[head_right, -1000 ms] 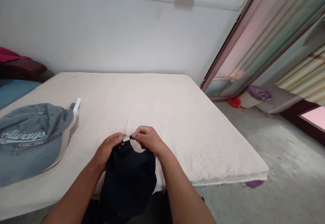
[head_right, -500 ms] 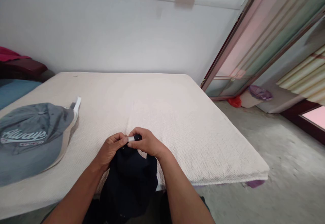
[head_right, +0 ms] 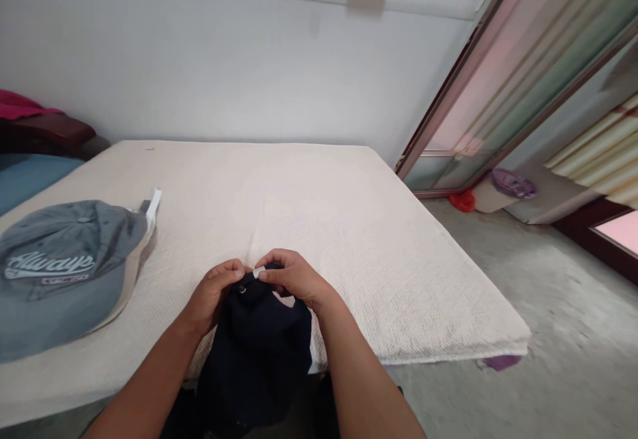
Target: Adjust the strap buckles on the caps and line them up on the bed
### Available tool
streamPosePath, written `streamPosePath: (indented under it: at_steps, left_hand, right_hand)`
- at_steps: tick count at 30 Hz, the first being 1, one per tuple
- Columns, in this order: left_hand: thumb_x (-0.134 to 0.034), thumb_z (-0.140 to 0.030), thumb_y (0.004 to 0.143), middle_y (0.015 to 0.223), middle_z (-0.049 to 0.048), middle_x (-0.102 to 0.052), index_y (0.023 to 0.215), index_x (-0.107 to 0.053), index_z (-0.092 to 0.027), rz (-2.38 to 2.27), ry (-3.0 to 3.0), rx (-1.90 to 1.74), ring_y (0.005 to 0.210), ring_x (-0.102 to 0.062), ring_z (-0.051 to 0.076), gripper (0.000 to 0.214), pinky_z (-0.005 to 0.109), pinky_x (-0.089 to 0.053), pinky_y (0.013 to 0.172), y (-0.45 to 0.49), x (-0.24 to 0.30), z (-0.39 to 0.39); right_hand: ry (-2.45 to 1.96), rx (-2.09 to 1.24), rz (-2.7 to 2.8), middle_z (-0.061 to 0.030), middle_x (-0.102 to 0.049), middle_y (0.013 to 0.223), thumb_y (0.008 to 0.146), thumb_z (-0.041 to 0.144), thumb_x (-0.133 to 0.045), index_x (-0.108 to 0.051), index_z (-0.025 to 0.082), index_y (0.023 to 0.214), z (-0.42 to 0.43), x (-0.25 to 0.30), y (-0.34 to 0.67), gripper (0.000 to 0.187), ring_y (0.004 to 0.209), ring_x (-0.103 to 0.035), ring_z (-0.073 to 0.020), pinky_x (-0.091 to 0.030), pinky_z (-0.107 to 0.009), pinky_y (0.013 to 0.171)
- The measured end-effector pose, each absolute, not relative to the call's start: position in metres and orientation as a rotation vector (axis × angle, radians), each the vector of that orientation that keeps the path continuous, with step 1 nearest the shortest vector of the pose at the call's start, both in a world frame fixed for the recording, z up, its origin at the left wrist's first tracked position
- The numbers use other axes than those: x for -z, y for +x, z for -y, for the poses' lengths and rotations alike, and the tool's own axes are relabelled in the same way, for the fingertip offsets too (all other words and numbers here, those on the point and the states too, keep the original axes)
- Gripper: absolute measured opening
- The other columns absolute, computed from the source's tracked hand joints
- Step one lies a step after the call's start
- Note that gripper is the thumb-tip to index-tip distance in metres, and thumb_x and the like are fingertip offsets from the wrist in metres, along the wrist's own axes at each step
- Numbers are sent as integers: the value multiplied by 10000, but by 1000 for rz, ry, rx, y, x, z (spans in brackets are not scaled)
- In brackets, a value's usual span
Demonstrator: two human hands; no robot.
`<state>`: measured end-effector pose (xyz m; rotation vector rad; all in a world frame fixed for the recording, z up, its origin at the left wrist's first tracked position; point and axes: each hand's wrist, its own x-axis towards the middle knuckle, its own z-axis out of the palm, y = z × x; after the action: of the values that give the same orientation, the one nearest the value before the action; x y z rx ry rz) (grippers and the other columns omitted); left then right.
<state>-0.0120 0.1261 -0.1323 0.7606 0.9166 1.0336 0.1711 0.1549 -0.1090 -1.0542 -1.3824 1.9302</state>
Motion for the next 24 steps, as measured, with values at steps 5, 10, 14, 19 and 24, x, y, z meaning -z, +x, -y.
streamPosePath:
  at_steps: [5, 10, 14, 19, 24]
  left_hand:
    - [-627, -178, 639, 776, 10, -619, 607, -518, -166, -797, 679, -996, 604, -514, 110, 114, 225, -375, 556, -14, 130, -126]
    - [-605, -332, 722, 635, -5, -585, 742, -604, -174, -823, 529, -925, 549, -520, 121, 160, 230, -396, 531, -14, 130, -126]
    - [-654, -336, 756, 587, -21, -547, 682, -595, -148, -860, 614, -899, 510, -476, 82, 210, 196, -366, 511, -11, 130, -124]
    - [-695, -232, 740, 593, -25, -554, 745, -623, -142, -826, 690, -866, 505, -475, 65, 115, 178, -345, 516, -14, 130, -124]
    - [-643, -184, 742, 614, 2, -598, 765, -638, -135, -843, 701, -893, 529, -520, 86, 54, 191, -383, 539, -19, 130, -125]
  right_hand:
    - [-1038, -1939, 1338, 72, -415, 528, 717, 259, -667, -633, 193, 898, -156, 111, 172, 196, 443, -325, -56, -210, -198, 428]
    - [-1028, -1959, 1323, 81, -392, 500, 723, 257, -654, -632, 197, 914, -156, 111, 171, 201, 430, -307, -56, -195, -202, 428]
    - [-1026, -1962, 1336, 80, -392, 503, 726, 259, -659, -628, 199, 896, -155, 110, 171, 183, 435, -309, -59, -197, -205, 429]
    - [-988, -1972, 1331, 82, -391, 499, 736, 248, -656, -622, 191, 915, -155, 111, 171, 191, 444, -325, -60, -211, -199, 433]
    - [-991, -2015, 1219, 37, -501, 607, 778, 348, -635, -557, 177, 783, -156, 111, 174, 188, 457, -362, -58, -223, -211, 431]
